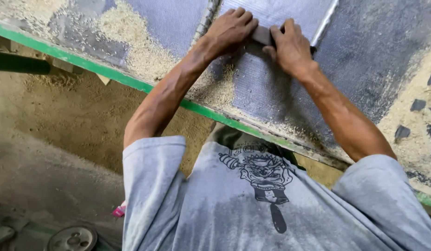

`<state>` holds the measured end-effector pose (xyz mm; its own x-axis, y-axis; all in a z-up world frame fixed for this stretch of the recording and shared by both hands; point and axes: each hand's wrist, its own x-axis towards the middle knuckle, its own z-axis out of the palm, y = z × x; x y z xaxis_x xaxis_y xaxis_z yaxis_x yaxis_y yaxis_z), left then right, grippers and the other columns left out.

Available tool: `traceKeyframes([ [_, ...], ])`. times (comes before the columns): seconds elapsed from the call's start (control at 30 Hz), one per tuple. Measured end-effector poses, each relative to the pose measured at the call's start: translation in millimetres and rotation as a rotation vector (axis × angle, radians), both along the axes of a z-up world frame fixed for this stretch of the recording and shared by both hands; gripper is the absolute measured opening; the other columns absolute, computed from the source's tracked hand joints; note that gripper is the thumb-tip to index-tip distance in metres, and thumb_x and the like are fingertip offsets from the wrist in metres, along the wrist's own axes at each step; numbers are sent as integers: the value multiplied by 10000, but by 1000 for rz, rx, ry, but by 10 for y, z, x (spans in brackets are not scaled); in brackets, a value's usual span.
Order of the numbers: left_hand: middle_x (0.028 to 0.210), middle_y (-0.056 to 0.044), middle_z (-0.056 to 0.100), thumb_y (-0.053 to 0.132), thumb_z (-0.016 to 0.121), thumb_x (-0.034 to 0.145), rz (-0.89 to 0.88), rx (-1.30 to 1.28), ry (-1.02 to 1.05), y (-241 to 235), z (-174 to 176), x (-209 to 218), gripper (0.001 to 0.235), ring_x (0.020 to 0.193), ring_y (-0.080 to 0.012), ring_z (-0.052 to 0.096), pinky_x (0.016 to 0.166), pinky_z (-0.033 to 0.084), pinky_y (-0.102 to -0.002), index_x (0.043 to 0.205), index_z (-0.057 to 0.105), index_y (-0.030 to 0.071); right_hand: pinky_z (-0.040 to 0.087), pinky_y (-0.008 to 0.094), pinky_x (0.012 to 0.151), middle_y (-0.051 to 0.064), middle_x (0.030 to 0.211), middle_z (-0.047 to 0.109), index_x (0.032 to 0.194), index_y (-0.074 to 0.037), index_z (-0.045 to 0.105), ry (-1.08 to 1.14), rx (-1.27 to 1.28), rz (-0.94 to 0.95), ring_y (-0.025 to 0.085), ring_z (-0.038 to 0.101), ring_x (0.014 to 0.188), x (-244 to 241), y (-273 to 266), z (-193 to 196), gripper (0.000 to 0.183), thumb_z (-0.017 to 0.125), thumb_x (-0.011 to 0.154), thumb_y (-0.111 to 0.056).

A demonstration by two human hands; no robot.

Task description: Cleaning a mesh sieve or sorting screen using a wire brush and a metal rod in a rice mill factory.

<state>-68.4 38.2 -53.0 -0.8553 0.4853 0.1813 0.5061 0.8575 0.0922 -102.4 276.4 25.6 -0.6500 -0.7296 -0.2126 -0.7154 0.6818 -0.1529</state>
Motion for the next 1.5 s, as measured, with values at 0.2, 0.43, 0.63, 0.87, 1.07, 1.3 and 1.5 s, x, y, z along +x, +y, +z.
traceKeyframes([
  [0.2, 1191, -157, 644, 216, 734, 905, -26, -22, -216, 112, 563, 1123, 470, 1068, -278, 583, 939, 520, -438, 1312, 599, 23, 535, 419, 739, 114, 1014, 511, 1331, -114, 612, -53, 9, 152, 274, 540, 911, 829, 182, 304, 515, 711, 950, -445],
  [0.43, 1128, -145, 658, 274, 673, 946, -51, 112, -308, 438, 849, 1442, 381, 1023, -269, 606, 900, 548, -416, 1223, 641, 14, 560, 394, 627, 133, 1002, 548, 1345, -59, 578, -155, -110, 341, 267, 593, 826, 965, 493, 761, 598, 705, 936, -476],
  [0.63, 1093, -149, 661, 244, 694, 913, -75, 255, -450, 1300, 977, 1270, 287, 1021, -298, 616, 810, 579, -425, 1061, 692, -2, 559, 365, 556, 112, 980, 580, 1463, -156, 532, -235, -36, 389, 240, 602, 715, 813, 1319, 810, 680, 713, 884, -463],
  [0.87, 1079, -153, 661, 224, 687, 888, -47, 325, -580, 1875, 954, 1275, 224, 1013, -313, 646, 785, 582, -444, 1006, 717, 36, 569, 321, 525, 101, 997, 606, 1493, -203, 509, -400, -89, 466, 201, 599, 674, 606, 1960, 615, 683, 722, 870, -385],
  [1.07, 999, -140, 678, 273, 700, 906, -178, 623, -616, 1896, 1252, 1217, 260, 968, -353, 652, 763, 557, -486, 1042, 730, 53, 535, 300, 425, 59, 914, 620, 1500, -276, 485, -501, 108, 400, 173, 552, 553, 512, 2294, 1039, 721, 709, 832, -431],
  [1.3, 860, -117, 716, 192, 708, 882, 54, 191, -765, 1281, 1099, 1329, 133, 770, -278, 697, 644, 596, -435, 832, 749, 76, 443, 338, 437, 36, 689, 525, 1567, -163, 464, -480, -5, 491, 189, 467, 512, 833, 1358, 575, 667, 561, 972, -451],
  [1.5, 733, -35, 684, 329, 678, 1015, 413, -324, -828, 481, 1266, 1520, 303, 654, -173, 669, 595, 591, -334, 896, 761, 63, 513, 410, 610, 87, 749, 574, 1607, -109, 355, -647, -116, 503, 225, 546, 631, 823, 157, 332, 642, 461, 1080, -460],
])
